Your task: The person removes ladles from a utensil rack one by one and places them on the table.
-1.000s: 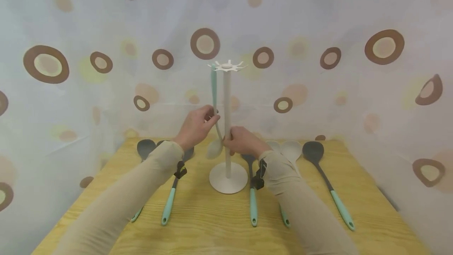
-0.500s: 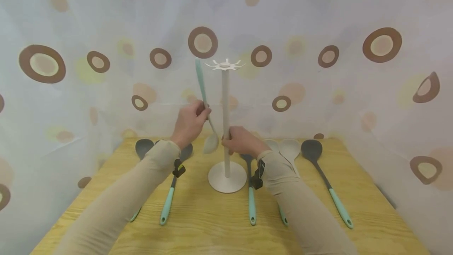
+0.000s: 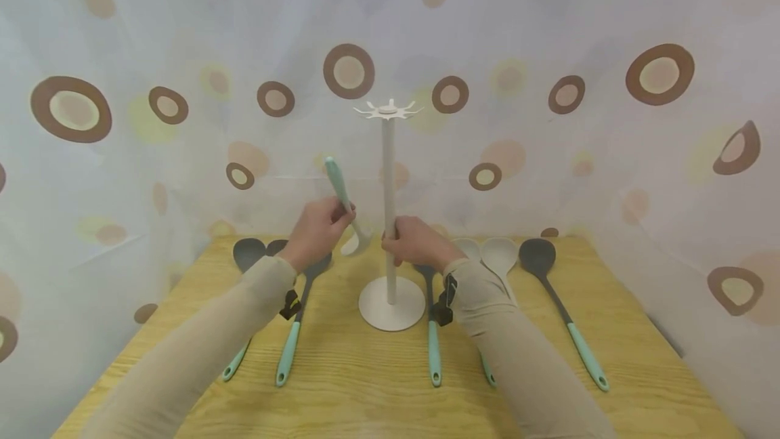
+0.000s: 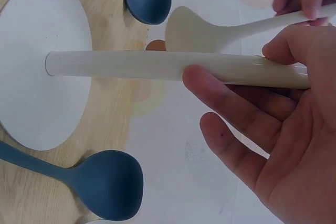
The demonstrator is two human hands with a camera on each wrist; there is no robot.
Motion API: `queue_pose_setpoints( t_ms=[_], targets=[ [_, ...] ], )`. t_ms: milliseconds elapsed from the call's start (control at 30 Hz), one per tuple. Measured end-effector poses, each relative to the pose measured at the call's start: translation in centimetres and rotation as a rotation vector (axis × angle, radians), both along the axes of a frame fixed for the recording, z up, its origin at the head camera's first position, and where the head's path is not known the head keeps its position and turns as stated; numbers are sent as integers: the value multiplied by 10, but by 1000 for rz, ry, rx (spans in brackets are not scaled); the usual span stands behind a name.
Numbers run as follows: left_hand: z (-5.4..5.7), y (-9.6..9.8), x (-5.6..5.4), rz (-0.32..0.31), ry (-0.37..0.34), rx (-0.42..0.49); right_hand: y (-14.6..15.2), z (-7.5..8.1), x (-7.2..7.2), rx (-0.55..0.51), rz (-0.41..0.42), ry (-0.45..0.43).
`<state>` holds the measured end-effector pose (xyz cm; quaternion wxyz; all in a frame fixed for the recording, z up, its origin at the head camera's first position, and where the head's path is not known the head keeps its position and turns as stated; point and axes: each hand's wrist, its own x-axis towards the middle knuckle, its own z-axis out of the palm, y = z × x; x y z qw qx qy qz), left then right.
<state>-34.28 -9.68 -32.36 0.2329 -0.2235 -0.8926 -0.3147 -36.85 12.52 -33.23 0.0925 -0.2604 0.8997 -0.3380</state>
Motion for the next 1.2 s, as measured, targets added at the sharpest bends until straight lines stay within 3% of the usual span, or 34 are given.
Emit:
queue_pose_setpoints(
  t_ms=[233,633,700,900,967,1200],
  targets=[
    [-26,-9,2,-67,-33,-131,-1,-1,2,5,-14,4],
    [-67,-18,6,-131,5,-353,-2,-2,5,-9,-10,15],
    [-72,-19,6,-161,40,-396,-2,-1,6,-11,-4,17],
    [-83,-17,11,-241,250,-547,0,1,6,-17,-10,17],
    [-86,-16,13,-247,277,-613,1,0,5,-19,-11,21],
    [-100,-12,16,-234,188,-807,0,-5,2,-19,-18,19]
  ],
)
